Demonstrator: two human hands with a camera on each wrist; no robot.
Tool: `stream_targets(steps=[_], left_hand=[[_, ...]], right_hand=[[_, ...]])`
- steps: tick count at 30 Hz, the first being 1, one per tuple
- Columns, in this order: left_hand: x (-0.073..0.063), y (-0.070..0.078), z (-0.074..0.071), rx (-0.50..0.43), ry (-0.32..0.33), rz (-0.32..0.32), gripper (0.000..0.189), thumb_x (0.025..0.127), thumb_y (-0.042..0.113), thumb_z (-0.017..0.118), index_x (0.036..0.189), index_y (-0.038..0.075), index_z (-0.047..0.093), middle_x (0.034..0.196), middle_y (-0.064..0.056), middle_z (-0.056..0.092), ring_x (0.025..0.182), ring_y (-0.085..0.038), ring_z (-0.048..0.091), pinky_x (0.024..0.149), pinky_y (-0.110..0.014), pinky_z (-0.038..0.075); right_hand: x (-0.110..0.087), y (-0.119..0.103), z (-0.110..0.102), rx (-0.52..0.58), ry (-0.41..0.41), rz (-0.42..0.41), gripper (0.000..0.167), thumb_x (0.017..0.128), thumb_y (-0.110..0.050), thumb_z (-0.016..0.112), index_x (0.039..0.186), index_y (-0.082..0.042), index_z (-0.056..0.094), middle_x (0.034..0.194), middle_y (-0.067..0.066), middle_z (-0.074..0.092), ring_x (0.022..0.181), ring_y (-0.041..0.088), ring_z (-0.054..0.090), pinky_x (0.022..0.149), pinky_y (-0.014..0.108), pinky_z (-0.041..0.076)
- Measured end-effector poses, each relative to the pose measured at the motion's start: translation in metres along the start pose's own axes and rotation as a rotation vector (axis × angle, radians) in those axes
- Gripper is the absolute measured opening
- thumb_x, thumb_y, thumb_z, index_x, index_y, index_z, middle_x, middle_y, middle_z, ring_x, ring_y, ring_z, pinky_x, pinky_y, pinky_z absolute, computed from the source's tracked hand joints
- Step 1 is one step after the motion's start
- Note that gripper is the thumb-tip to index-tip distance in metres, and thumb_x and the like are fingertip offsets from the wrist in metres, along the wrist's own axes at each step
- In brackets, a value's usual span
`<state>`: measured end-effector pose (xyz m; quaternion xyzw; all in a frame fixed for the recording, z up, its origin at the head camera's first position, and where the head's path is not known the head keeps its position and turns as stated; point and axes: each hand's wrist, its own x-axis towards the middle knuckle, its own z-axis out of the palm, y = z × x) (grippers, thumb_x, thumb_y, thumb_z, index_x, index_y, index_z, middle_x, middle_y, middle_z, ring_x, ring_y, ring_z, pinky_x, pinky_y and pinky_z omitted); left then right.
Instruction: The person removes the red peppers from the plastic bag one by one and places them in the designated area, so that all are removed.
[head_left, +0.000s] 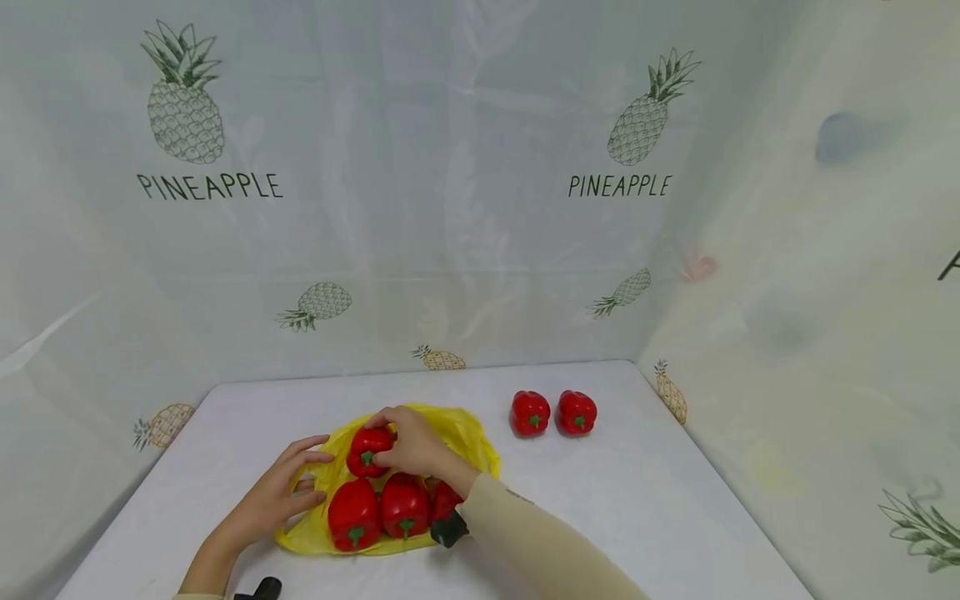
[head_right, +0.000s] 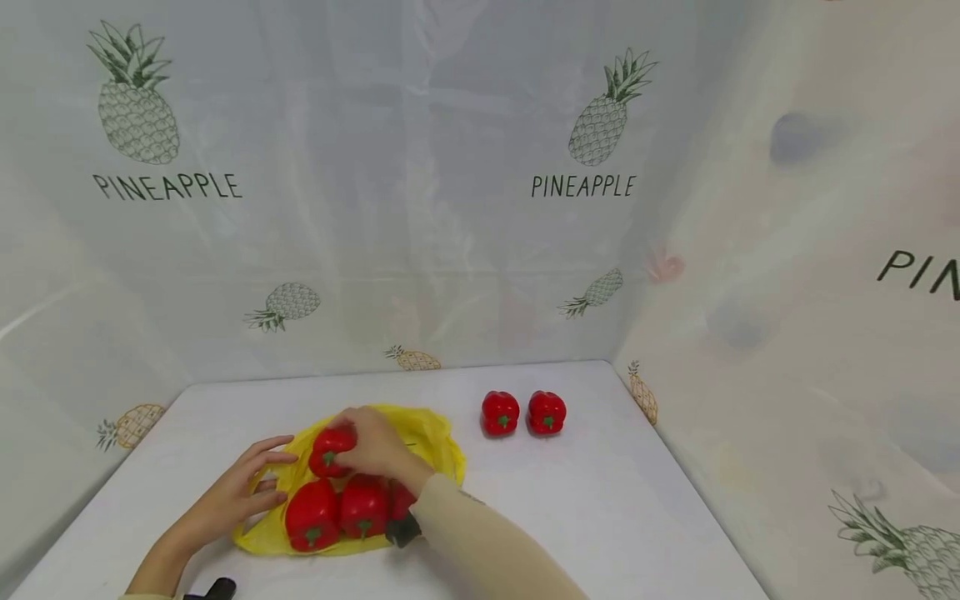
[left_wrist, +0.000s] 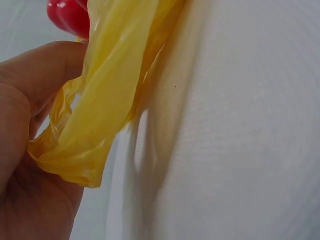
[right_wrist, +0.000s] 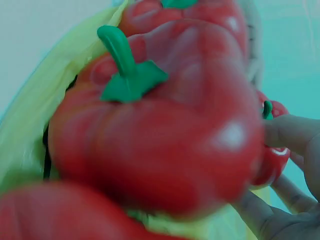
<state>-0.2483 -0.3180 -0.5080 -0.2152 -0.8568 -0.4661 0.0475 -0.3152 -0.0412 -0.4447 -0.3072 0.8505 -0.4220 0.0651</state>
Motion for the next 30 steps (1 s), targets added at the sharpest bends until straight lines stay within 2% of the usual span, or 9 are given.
stream_targets(steps=[6,13,17,22,24,26,30], left_hand=[[0.001,-0.001,0.002,0.015,0.000,-0.029,0.043,0.095,0.018,0.082,0.133,0.010,0.064,0.163,-0.016,0.037,0.128,0.022,0.036,0.098,-0.045,0.062],[0.001,-0.002,0.002,0.040,0.008,0.013,0.043,0.094,0.014,0.082,0.133,0.009,0.064,0.163,-0.016,0.038,0.129,0.021,0.037,0.096,-0.046,0.063],[0.000,-0.002,0.002,0.052,0.011,-0.002,0.043,0.093,0.015,0.083,0.132,0.011,0.065,0.162,-0.015,0.038,0.128,0.020,0.038,0.095,-0.045,0.063],[0.000,-0.003,0.001,0.069,0.006,-0.005,0.044,0.094,0.019,0.083,0.133,0.012,0.064,0.163,-0.014,0.038,0.131,0.008,0.045,0.095,-0.045,0.063],[0.000,-0.003,0.000,0.073,0.011,-0.003,0.044,0.093,0.019,0.083,0.133,0.012,0.065,0.163,-0.013,0.039,0.131,0.010,0.044,0.095,-0.045,0.064],[0.000,-0.004,-0.001,0.078,0.011,-0.004,0.043,0.093,0.018,0.083,0.132,0.013,0.065,0.162,-0.013,0.039,0.129,0.016,0.040,0.094,-0.044,0.064],[0.000,-0.006,0.000,0.073,0.015,0.004,0.043,0.092,0.016,0.084,0.132,0.013,0.065,0.162,-0.014,0.039,0.127,0.022,0.036,0.093,-0.045,0.064]], right_hand=[[-0.014,0.007,-0.027,0.015,0.008,-0.028,0.041,0.093,-0.012,0.082,0.130,-0.021,0.068,0.132,-0.005,0.064,0.115,0.016,0.063,0.088,0.020,0.061],[-0.031,0.012,-0.067,0.009,0.037,-0.090,0.044,0.093,-0.012,0.082,0.134,-0.018,0.067,0.137,-0.002,0.065,0.120,0.016,0.062,0.098,0.034,0.063],[-0.041,0.013,-0.089,-0.011,0.059,-0.103,0.045,0.093,-0.012,0.082,0.135,-0.018,0.066,0.139,0.000,0.064,0.119,0.021,0.064,0.095,0.033,0.064],[-0.054,0.018,-0.119,-0.027,0.088,-0.105,0.047,0.094,-0.010,0.082,0.137,-0.018,0.065,0.142,0.003,0.063,0.119,0.030,0.065,0.088,0.031,0.066],[-0.060,0.020,-0.131,-0.017,0.100,-0.097,0.047,0.094,-0.008,0.081,0.137,-0.018,0.065,0.143,0.004,0.062,0.120,0.032,0.065,0.086,0.033,0.067],[-0.065,0.024,-0.143,-0.013,0.118,-0.084,0.047,0.094,-0.007,0.081,0.137,-0.018,0.064,0.143,0.005,0.061,0.120,0.033,0.065,0.085,0.035,0.067],[-0.077,0.033,-0.166,-0.037,0.173,-0.038,0.050,0.092,-0.006,0.083,0.136,-0.020,0.064,0.142,0.005,0.062,0.122,0.034,0.066,0.089,0.041,0.067]])
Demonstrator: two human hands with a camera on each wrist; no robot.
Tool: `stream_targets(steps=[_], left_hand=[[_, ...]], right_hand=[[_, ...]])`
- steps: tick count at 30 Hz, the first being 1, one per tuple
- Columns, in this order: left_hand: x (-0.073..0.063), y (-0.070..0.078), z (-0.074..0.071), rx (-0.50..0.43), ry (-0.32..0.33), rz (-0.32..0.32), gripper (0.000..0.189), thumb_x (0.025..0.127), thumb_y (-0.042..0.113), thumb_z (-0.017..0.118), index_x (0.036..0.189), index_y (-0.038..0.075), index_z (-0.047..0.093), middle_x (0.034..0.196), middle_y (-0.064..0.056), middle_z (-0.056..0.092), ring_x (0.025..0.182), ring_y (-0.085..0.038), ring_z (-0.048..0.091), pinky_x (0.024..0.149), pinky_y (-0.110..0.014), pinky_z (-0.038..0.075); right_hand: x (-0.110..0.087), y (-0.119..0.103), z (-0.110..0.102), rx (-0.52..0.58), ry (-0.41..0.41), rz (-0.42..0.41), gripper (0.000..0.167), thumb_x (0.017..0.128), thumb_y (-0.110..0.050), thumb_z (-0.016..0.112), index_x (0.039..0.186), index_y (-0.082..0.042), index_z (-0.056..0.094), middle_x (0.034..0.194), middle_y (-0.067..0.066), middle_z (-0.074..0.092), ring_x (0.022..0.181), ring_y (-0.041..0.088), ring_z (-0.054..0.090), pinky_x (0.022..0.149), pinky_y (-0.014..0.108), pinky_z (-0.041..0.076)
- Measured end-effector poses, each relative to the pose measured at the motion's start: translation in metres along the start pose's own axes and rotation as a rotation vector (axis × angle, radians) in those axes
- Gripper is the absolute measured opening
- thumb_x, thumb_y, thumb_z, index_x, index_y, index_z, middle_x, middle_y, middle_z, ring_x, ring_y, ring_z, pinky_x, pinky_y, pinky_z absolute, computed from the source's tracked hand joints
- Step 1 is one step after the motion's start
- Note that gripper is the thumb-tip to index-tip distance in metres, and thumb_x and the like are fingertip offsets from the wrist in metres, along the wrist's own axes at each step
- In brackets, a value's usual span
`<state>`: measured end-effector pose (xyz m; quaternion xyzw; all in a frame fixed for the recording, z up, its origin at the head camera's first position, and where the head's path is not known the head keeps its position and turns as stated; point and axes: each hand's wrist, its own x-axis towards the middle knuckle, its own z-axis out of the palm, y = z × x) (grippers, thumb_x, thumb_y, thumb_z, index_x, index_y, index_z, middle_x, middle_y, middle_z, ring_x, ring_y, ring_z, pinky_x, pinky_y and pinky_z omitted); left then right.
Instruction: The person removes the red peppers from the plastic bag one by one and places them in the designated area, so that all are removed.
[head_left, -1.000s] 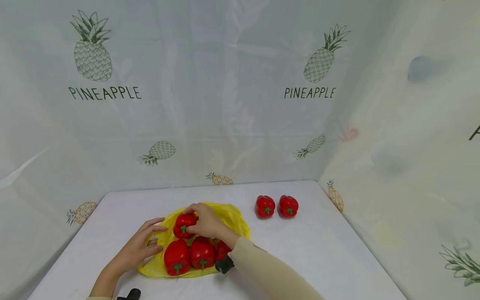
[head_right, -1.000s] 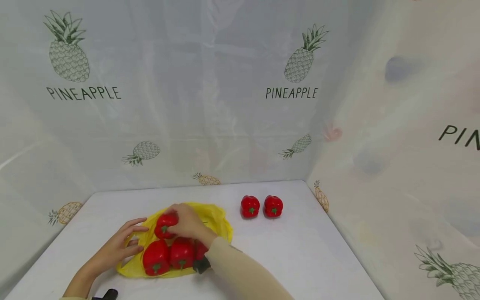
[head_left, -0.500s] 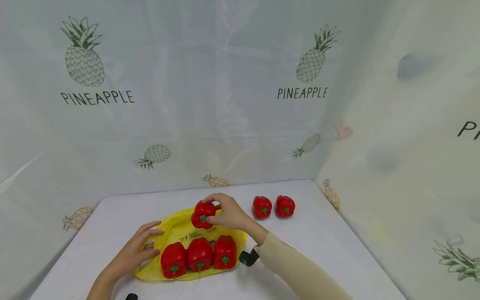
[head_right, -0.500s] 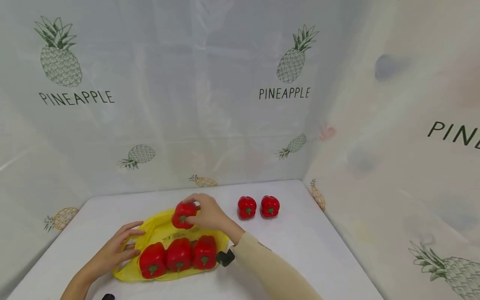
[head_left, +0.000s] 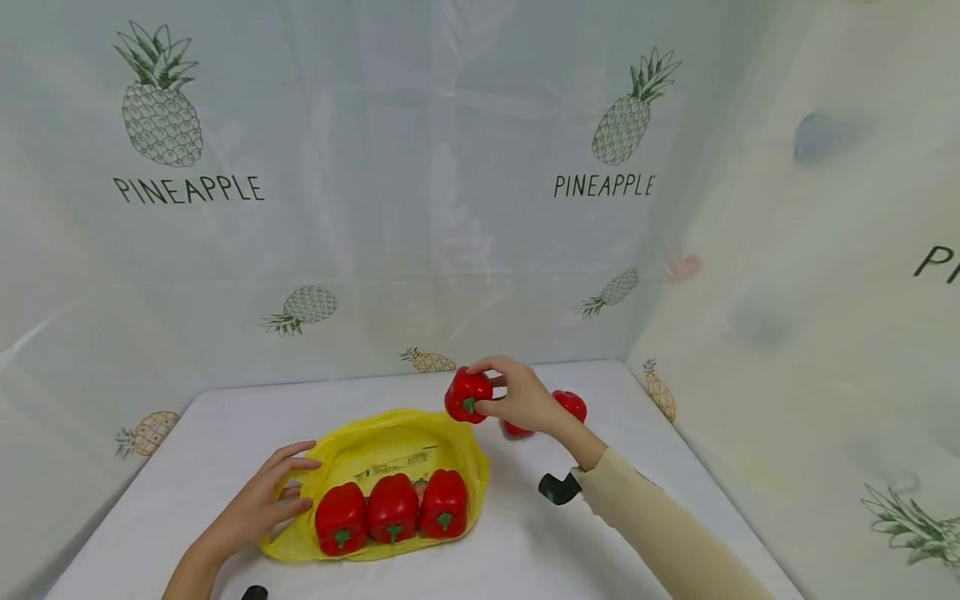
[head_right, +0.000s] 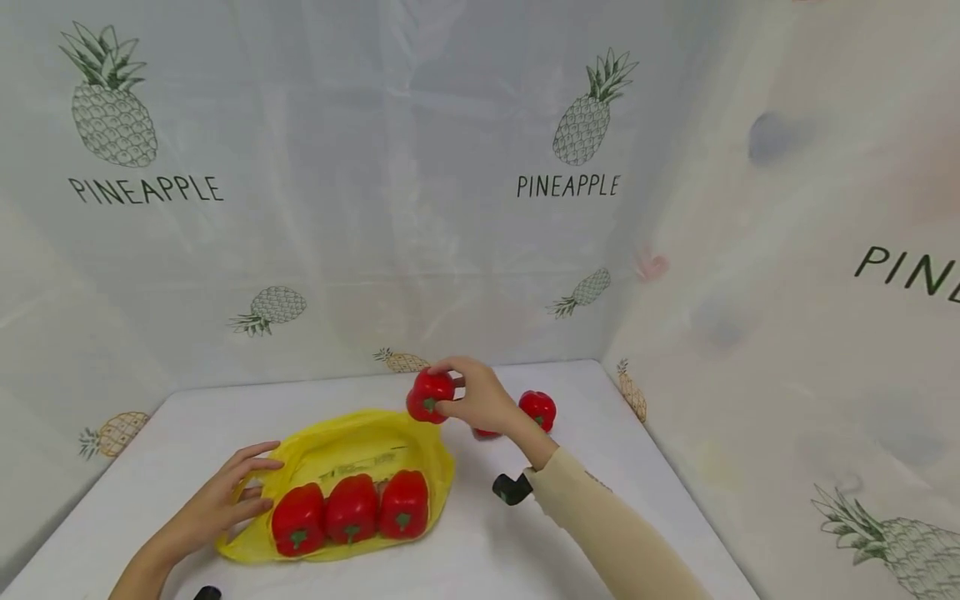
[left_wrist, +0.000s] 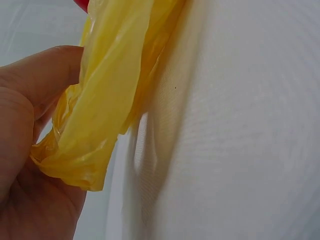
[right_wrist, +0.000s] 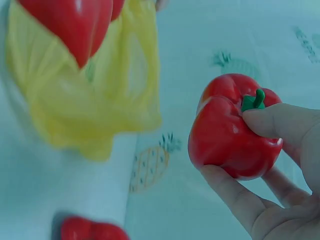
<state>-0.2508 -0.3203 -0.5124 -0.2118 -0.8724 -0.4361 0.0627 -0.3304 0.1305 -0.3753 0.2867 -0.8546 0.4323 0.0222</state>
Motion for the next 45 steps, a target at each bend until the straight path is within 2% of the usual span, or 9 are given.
stream_targets(steps=[6,9,13,16,18,22,24,38,45], left_hand=[[0.000,0.003,0.000,0.002,0.007,-0.011,0.043,0.092,0.015,0.084,0.130,0.012,0.065,0.161,-0.016,0.040,0.127,0.022,0.034,0.093,-0.046,0.064],[0.000,0.003,-0.001,0.007,0.008,-0.024,0.043,0.092,0.018,0.084,0.131,0.013,0.065,0.162,-0.015,0.040,0.129,0.017,0.037,0.093,-0.045,0.064],[0.002,0.003,0.000,0.022,0.005,-0.032,0.044,0.092,0.021,0.084,0.131,0.015,0.065,0.162,-0.013,0.040,0.136,-0.007,0.048,0.094,-0.044,0.064],[0.002,0.003,-0.001,0.023,0.000,-0.037,0.043,0.092,0.021,0.084,0.131,0.016,0.066,0.162,-0.013,0.040,0.138,-0.021,0.049,0.095,-0.043,0.064],[0.002,0.002,-0.001,0.016,-0.002,-0.037,0.043,0.093,0.020,0.084,0.131,0.016,0.066,0.163,-0.013,0.039,0.138,-0.014,0.049,0.095,-0.044,0.063],[0.001,0.001,-0.001,0.007,-0.005,-0.018,0.043,0.093,0.019,0.084,0.131,0.015,0.065,0.163,-0.014,0.039,0.131,0.014,0.039,0.095,-0.045,0.064],[0.001,0.000,0.000,0.004,-0.004,-0.010,0.043,0.093,0.019,0.084,0.131,0.014,0.065,0.162,-0.014,0.039,0.128,0.020,0.035,0.094,-0.045,0.064],[0.001,0.003,-0.001,0.015,0.005,-0.023,0.043,0.093,0.022,0.084,0.131,0.013,0.065,0.163,-0.013,0.040,0.130,0.013,0.039,0.096,-0.045,0.063],[-0.001,0.003,0.000,-0.012,-0.006,-0.011,0.043,0.094,0.020,0.083,0.131,0.012,0.065,0.163,-0.014,0.039,0.129,0.018,0.037,0.096,-0.046,0.063]], right_hand=[[-0.014,0.017,-0.034,-0.062,0.041,0.013,0.053,0.091,-0.005,0.083,0.138,-0.016,0.062,0.143,0.008,0.062,0.123,0.037,0.065,0.089,0.043,0.067],[-0.022,0.027,-0.051,-0.083,0.061,0.014,0.052,0.092,-0.003,0.082,0.138,-0.014,0.062,0.143,0.010,0.062,0.124,0.039,0.065,0.087,0.043,0.067],[-0.034,0.041,-0.074,-0.086,0.078,0.017,0.050,0.093,0.000,0.079,0.138,-0.012,0.062,0.143,0.013,0.061,0.124,0.042,0.065,0.086,0.042,0.067],[-0.043,0.052,-0.089,-0.089,0.090,0.001,0.050,0.092,0.002,0.078,0.137,-0.010,0.062,0.142,0.015,0.061,0.122,0.045,0.066,0.085,0.042,0.068],[-0.048,0.060,-0.097,-0.098,0.095,-0.017,0.049,0.092,0.003,0.078,0.137,-0.009,0.062,0.141,0.017,0.061,0.121,0.047,0.066,0.084,0.043,0.068],[-0.057,0.076,-0.112,-0.132,0.110,-0.014,0.048,0.092,0.004,0.079,0.136,-0.008,0.062,0.140,0.019,0.062,0.119,0.048,0.066,0.084,0.042,0.068],[-0.062,0.083,-0.118,-0.147,0.110,0.002,0.048,0.092,0.003,0.078,0.136,-0.008,0.062,0.141,0.020,0.061,0.120,0.049,0.066,0.084,0.041,0.068],[-0.079,0.126,-0.152,-0.197,0.102,0.108,0.055,0.091,-0.001,0.082,0.140,-0.010,0.060,0.143,0.021,0.060,0.125,0.051,0.061,0.083,0.044,0.068],[-0.090,0.142,-0.157,-0.198,0.085,0.114,0.052,0.092,0.002,0.080,0.139,-0.003,0.060,0.142,0.026,0.059,0.123,0.054,0.061,0.083,0.043,0.068]])
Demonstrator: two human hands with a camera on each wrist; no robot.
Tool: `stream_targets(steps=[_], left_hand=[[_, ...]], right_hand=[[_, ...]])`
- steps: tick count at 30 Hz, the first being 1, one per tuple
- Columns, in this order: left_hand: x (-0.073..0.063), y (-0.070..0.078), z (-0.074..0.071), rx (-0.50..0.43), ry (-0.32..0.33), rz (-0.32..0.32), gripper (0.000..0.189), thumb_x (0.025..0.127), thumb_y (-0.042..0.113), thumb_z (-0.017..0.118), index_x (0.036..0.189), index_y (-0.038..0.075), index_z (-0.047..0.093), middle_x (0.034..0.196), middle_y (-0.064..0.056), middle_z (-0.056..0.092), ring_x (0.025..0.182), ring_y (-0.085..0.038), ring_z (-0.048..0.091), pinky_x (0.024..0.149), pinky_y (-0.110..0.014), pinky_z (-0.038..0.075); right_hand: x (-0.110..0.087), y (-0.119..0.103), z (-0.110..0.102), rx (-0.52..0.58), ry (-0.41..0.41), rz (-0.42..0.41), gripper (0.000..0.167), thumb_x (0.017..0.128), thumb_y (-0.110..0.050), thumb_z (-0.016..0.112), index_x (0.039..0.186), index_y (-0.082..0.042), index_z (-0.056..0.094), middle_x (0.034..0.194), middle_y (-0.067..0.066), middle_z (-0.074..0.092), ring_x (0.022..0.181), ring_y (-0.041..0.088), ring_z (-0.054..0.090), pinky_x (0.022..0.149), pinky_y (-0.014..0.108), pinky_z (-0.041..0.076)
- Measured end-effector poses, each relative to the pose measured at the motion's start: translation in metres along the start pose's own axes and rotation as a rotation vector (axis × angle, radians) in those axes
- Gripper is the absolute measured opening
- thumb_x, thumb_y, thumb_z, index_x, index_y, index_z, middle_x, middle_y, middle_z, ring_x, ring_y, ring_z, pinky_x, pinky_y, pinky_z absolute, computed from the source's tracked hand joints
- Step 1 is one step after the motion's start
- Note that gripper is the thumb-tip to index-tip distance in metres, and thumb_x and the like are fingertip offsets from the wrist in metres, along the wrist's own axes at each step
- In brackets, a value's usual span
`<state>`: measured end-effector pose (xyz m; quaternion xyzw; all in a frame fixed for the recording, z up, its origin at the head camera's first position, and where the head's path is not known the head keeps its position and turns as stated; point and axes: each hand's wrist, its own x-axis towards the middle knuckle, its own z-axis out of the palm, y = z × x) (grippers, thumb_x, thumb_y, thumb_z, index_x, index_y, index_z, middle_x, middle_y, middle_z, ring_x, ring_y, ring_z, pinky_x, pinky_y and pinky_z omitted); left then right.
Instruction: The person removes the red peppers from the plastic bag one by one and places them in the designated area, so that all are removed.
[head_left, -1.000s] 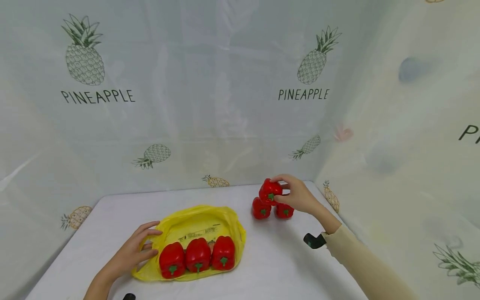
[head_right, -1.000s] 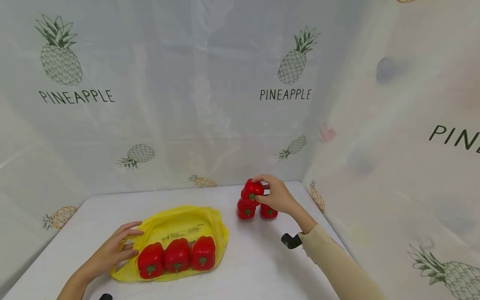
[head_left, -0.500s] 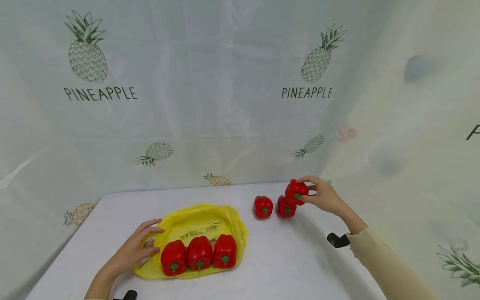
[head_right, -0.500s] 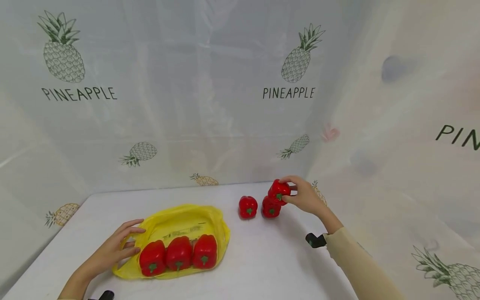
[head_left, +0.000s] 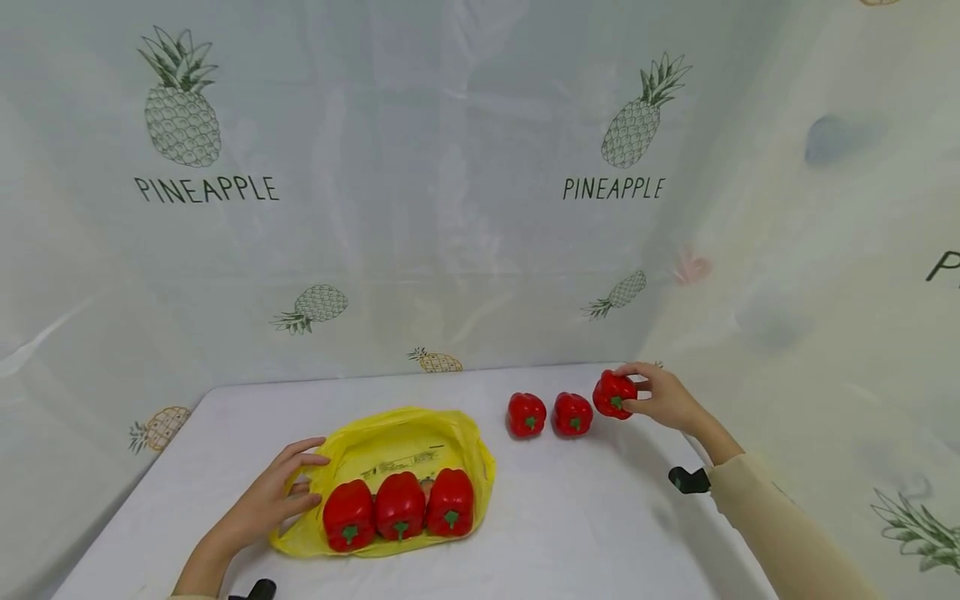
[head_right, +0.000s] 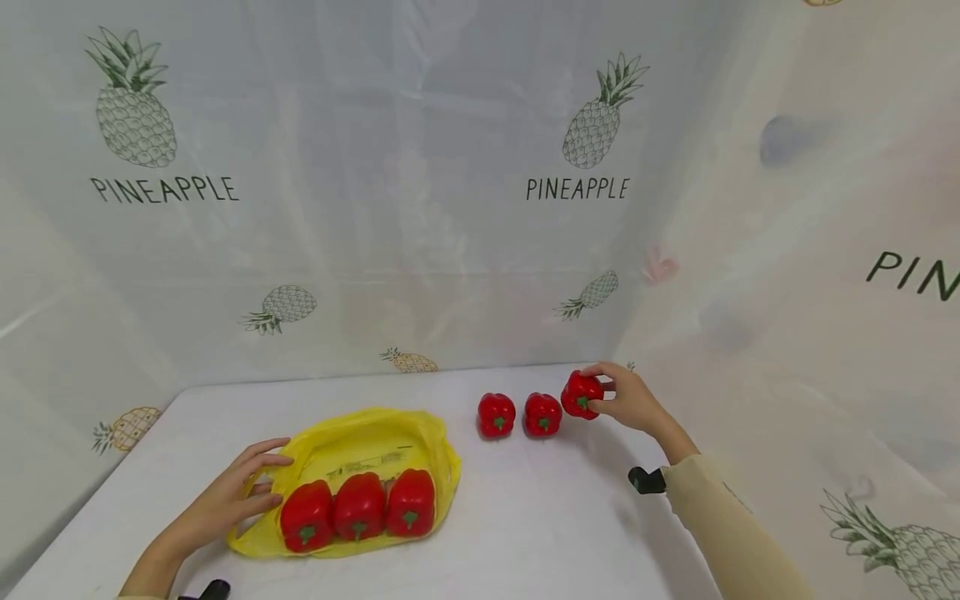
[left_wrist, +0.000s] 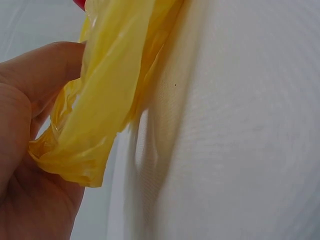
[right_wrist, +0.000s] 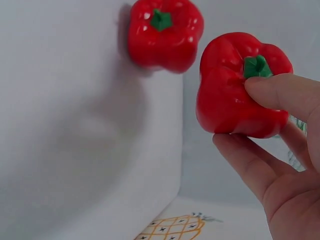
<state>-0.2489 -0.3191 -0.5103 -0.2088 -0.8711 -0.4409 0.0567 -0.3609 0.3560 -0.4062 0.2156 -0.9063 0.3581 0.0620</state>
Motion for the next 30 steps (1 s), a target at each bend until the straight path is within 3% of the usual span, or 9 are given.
stream_targets(steps=[2,6,8,15,23,26,30], left_hand=[[0.000,0.001,0.000,-0.005,-0.003,-0.011,0.042,0.094,0.021,0.083,0.131,0.012,0.065,0.163,-0.014,0.039,0.131,0.014,0.039,0.097,-0.046,0.063],[-0.001,0.003,0.000,-0.008,-0.013,-0.048,0.042,0.095,0.022,0.082,0.132,0.013,0.065,0.164,-0.013,0.038,0.139,-0.010,0.047,0.099,-0.045,0.062],[-0.001,0.003,0.000,-0.007,-0.013,-0.051,0.042,0.095,0.022,0.082,0.132,0.013,0.065,0.164,-0.013,0.038,0.139,-0.015,0.048,0.099,-0.045,0.062],[0.000,0.003,0.000,0.007,-0.009,-0.008,0.042,0.093,0.016,0.083,0.131,0.013,0.065,0.163,-0.015,0.039,0.128,0.019,0.037,0.096,-0.045,0.063],[0.001,0.001,0.000,-0.016,-0.013,-0.020,0.041,0.094,0.018,0.083,0.131,0.013,0.065,0.164,-0.014,0.038,0.128,0.018,0.037,0.097,-0.045,0.063],[0.001,0.001,0.000,-0.009,-0.013,-0.026,0.041,0.094,0.018,0.083,0.131,0.014,0.065,0.164,-0.013,0.039,0.134,0.006,0.044,0.097,-0.045,0.063],[0.002,0.002,-0.001,-0.002,-0.014,-0.038,0.042,0.094,0.018,0.083,0.131,0.015,0.065,0.163,-0.012,0.039,0.141,-0.031,0.048,0.097,-0.044,0.063]], right_hand=[[-0.001,0.006,0.001,-0.003,-0.001,0.010,0.051,0.092,0.003,0.080,0.139,-0.003,0.060,0.142,0.026,0.059,0.122,0.054,0.061,0.083,0.042,0.068],[-0.001,0.017,0.002,0.010,-0.011,0.032,0.051,0.092,0.002,0.079,0.139,-0.003,0.061,0.143,0.026,0.059,0.123,0.054,0.061,0.084,0.044,0.068],[0.000,0.022,0.003,0.017,-0.021,0.043,0.051,0.092,0.001,0.079,0.139,-0.004,0.061,0.144,0.026,0.058,0.124,0.054,0.061,0.085,0.045,0.068],[0.003,0.037,0.009,0.026,-0.058,0.059,0.047,0.092,0.002,0.079,0.136,-0.003,0.063,0.143,0.029,0.058,0.121,0.055,0.061,0.085,0.044,0.068],[0.003,0.051,0.017,0.014,-0.083,0.101,0.047,0.092,0.001,0.079,0.136,-0.005,0.064,0.144,0.027,0.056,0.122,0.052,0.060,0.087,0.044,0.067],[0.002,0.053,0.020,0.020,-0.088,0.120,0.046,0.093,0.001,0.079,0.136,-0.006,0.064,0.144,0.026,0.056,0.123,0.053,0.059,0.088,0.045,0.067],[0.001,0.055,0.023,0.009,-0.089,0.110,0.045,0.093,0.001,0.078,0.135,-0.004,0.064,0.142,0.027,0.057,0.123,0.054,0.059,0.089,0.046,0.067]])
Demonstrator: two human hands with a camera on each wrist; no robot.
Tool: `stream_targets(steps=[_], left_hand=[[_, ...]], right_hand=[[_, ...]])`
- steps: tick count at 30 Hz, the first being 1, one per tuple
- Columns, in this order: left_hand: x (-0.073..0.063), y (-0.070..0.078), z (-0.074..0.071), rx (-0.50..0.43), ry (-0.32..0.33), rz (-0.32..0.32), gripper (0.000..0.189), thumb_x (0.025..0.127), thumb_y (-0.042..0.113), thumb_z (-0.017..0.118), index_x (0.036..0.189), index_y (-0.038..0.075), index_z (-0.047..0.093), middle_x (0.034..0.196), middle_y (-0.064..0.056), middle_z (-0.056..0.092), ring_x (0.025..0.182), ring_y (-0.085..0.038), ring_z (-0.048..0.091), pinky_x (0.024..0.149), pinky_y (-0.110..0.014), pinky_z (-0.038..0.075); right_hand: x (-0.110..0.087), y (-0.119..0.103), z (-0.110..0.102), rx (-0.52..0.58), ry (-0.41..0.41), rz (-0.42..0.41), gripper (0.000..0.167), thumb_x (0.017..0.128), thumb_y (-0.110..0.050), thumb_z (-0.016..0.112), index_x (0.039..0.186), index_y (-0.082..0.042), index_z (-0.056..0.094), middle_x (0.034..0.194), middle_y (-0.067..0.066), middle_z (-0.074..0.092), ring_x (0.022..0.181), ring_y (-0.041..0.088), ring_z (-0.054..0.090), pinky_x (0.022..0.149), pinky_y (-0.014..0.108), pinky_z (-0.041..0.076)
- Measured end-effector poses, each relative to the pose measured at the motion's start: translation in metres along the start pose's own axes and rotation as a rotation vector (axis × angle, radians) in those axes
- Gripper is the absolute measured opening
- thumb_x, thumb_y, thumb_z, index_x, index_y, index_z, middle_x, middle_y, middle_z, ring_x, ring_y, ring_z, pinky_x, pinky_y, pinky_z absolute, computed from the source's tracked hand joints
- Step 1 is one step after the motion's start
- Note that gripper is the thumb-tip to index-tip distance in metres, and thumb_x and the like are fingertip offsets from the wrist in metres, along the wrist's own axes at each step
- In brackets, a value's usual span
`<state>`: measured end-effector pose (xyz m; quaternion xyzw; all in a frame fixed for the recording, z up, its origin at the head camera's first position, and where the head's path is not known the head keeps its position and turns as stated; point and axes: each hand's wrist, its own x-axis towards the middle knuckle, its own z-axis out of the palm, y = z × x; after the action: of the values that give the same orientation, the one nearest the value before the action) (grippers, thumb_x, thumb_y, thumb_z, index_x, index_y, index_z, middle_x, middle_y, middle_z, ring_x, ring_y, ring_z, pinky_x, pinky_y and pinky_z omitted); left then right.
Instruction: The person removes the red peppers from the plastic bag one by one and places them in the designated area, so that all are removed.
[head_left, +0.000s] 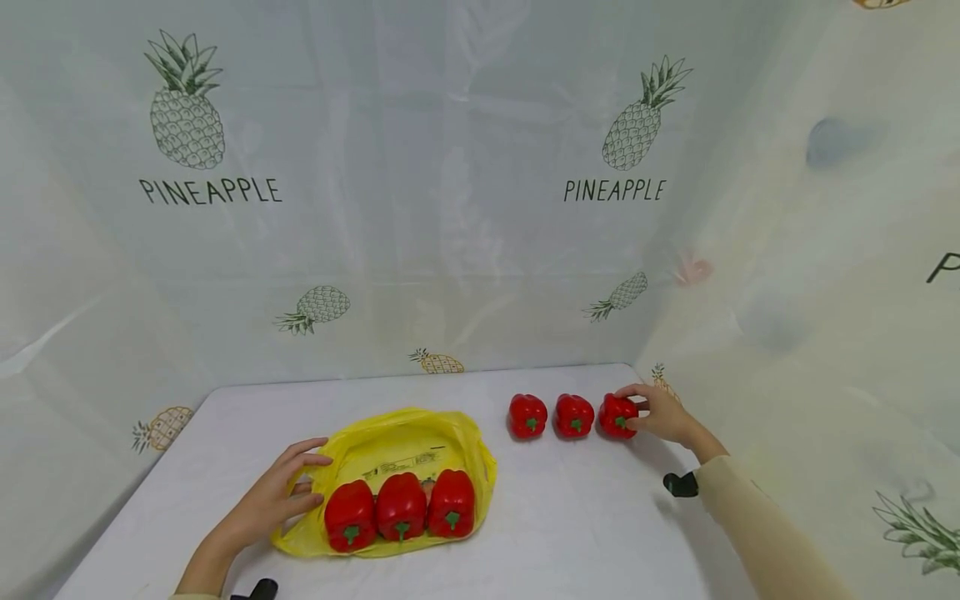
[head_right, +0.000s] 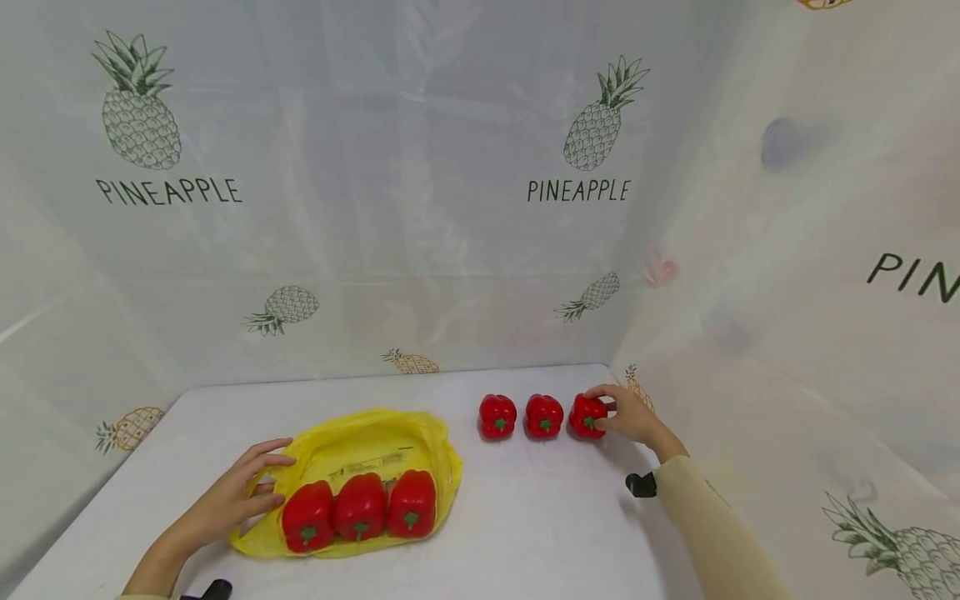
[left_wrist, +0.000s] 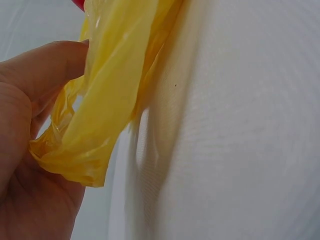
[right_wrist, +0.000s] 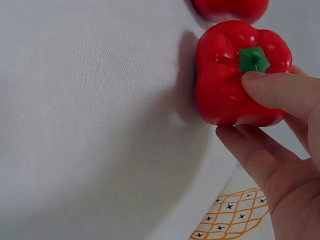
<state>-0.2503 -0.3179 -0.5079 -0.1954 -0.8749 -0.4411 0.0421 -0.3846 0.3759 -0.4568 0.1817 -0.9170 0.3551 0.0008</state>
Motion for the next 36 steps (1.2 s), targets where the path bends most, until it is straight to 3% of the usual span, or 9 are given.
stream_targets(steps=[2,5,24,28,36], left_hand=[[0.000,0.000,0.000,0.000,-0.002,0.001,0.042,0.093,0.017,0.083,0.131,0.014,0.065,0.163,-0.013,0.039,0.141,-0.043,0.046,0.097,-0.044,0.063],[0.001,0.000,0.000,-0.005,-0.003,-0.003,0.043,0.093,0.016,0.083,0.131,0.014,0.065,0.163,-0.013,0.039,0.141,-0.048,0.045,0.097,-0.044,0.063],[0.000,0.001,0.001,-0.006,-0.006,-0.009,0.042,0.094,0.018,0.083,0.132,0.014,0.065,0.164,-0.011,0.038,0.140,-0.040,0.046,0.100,-0.045,0.061],[0.001,0.002,0.001,-0.008,-0.005,-0.012,0.042,0.094,0.017,0.083,0.131,0.013,0.065,0.164,-0.013,0.038,0.141,-0.046,0.045,0.099,-0.045,0.062],[0.000,0.003,0.001,-0.001,-0.001,-0.018,0.042,0.094,0.014,0.082,0.132,0.011,0.065,0.164,-0.014,0.037,0.143,-0.049,0.044,0.099,-0.044,0.061]], right_hand=[[0.000,0.001,0.002,-0.002,0.006,0.006,0.045,0.092,0.002,0.078,0.135,-0.005,0.064,0.141,0.026,0.058,0.123,0.054,0.059,0.089,0.045,0.067],[-0.001,0.003,0.002,-0.009,0.004,0.003,0.046,0.092,0.003,0.078,0.136,-0.005,0.064,0.141,0.026,0.058,0.123,0.054,0.059,0.089,0.045,0.067],[-0.001,0.003,-0.004,-0.013,-0.030,0.016,0.049,0.093,0.005,0.075,0.138,-0.007,0.062,0.147,0.028,0.054,0.130,0.058,0.054,0.090,0.049,0.066],[-0.001,0.001,-0.010,0.000,-0.031,0.010,0.052,0.094,0.003,0.074,0.143,-0.004,0.059,0.152,0.028,0.050,0.134,0.058,0.051,0.097,0.056,0.062],[-0.003,-0.013,-0.017,-0.104,0.050,-0.064,0.048,0.097,-0.002,0.073,0.143,-0.007,0.060,0.151,0.026,0.053,0.133,0.056,0.052,0.108,0.072,0.048]])
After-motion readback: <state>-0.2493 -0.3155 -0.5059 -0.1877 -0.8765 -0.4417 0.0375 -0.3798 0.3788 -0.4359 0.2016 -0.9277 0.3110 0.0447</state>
